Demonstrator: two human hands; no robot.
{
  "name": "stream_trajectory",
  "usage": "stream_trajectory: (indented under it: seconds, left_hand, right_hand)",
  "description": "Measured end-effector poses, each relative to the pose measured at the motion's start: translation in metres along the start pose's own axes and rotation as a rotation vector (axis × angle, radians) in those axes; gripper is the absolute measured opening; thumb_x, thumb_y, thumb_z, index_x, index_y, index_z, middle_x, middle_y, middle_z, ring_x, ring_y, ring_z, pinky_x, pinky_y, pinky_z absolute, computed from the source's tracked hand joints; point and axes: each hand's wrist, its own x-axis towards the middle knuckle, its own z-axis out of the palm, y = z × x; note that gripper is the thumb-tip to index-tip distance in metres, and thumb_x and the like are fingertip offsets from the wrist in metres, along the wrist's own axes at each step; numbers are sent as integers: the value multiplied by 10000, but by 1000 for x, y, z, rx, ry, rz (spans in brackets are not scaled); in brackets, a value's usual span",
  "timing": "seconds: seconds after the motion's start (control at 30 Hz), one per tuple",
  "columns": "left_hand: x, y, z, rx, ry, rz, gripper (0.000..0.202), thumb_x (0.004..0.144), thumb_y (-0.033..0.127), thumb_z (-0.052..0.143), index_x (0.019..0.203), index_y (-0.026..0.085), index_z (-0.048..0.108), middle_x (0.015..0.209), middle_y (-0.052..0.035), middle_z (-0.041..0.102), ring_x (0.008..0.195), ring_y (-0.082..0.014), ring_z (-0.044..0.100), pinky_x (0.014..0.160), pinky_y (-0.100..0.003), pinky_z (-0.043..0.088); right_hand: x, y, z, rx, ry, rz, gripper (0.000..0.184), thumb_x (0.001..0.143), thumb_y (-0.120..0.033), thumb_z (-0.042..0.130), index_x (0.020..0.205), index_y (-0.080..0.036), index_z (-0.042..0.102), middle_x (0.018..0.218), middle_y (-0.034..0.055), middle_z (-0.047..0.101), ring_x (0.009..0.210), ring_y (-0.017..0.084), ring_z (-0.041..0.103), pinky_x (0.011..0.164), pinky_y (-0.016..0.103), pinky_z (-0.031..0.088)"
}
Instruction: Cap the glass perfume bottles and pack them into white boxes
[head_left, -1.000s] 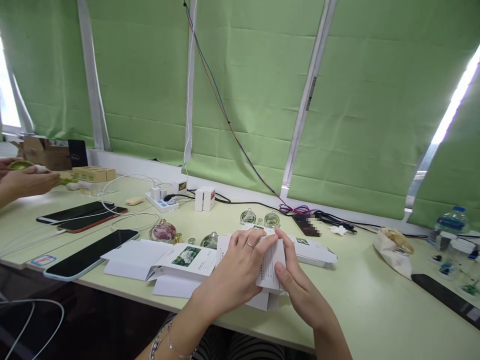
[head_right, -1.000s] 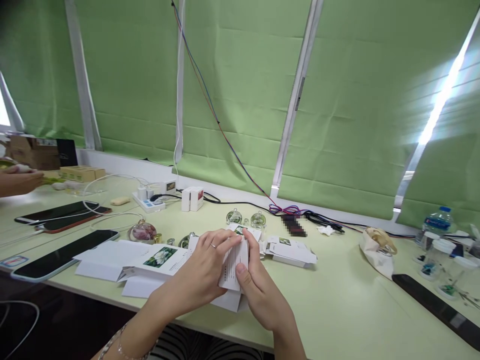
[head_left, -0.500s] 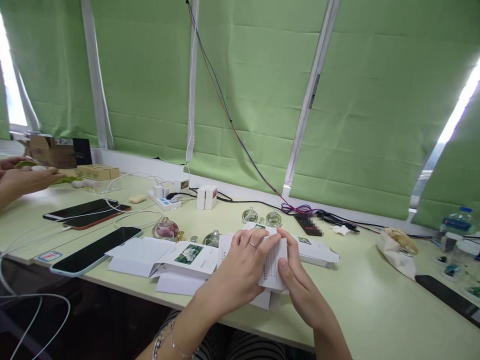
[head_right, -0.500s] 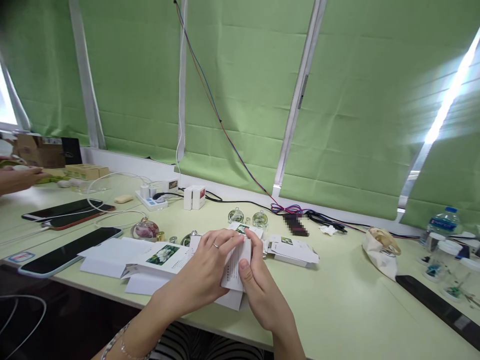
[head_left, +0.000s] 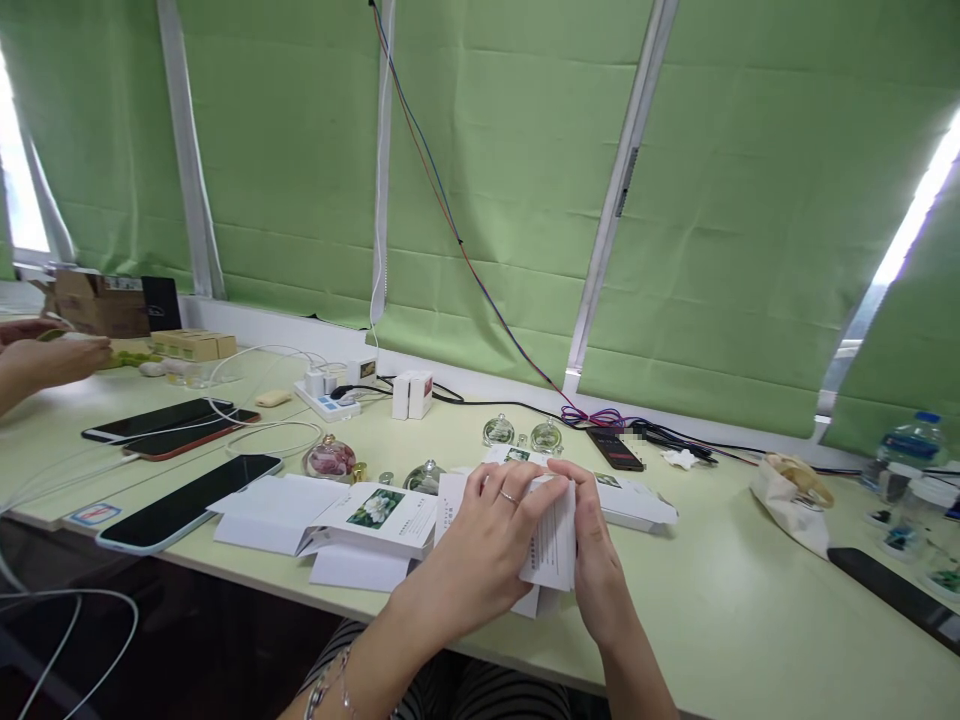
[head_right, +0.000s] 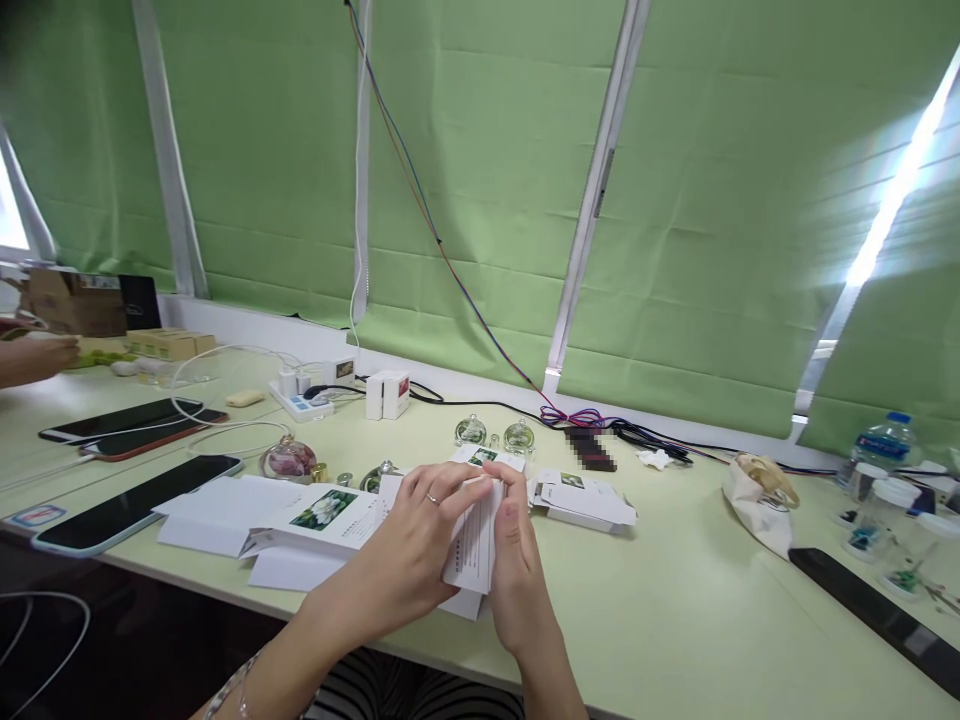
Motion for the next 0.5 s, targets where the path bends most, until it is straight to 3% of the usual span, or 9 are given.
stream_trajectory:
  seconds: [0.17,0.27,0.4,0.5]
  left_hand:
    - [-1,1,-2,-31,-4,-12,741,639,56,569,1290,218,255,1250,-116,425,1158,-277,389,964,-472,304]
    - [-3,1,-3,-51,-7,-21,724,669,61,567,1294,222,240,1258,-117,422,1171,-275,378,981,-483,282]
    - [-5,3,-8,-105,-26,6,759,680,93,601,1311,234,203,1237,-112,437,1183,-263,385,988,-469,289]
    - [-4,6,-13,-171,-85,25,785,698,142,626,1329,251,172,1235,-103,449,1168,-243,406,997,-459,284]
  right_hand:
    - [7,8,3,289,31,33,332,914,-475,325,1150,-301,480,1176,32,562,1145,227,482,977,389,363]
    - [9,8,-4,362,-48,104,314,898,-451,396,1168,-309,471,1152,30,579,1087,222,525,939,380,395]
    - [8,4,-28,198,-258,127,341,866,-445,495,1180,-311,480,1209,36,540,1071,212,523,865,333,433]
    - [5,-1,-46,81,-411,103,478,784,-450,621,1217,-315,468,1277,42,485,1128,223,482,880,320,424]
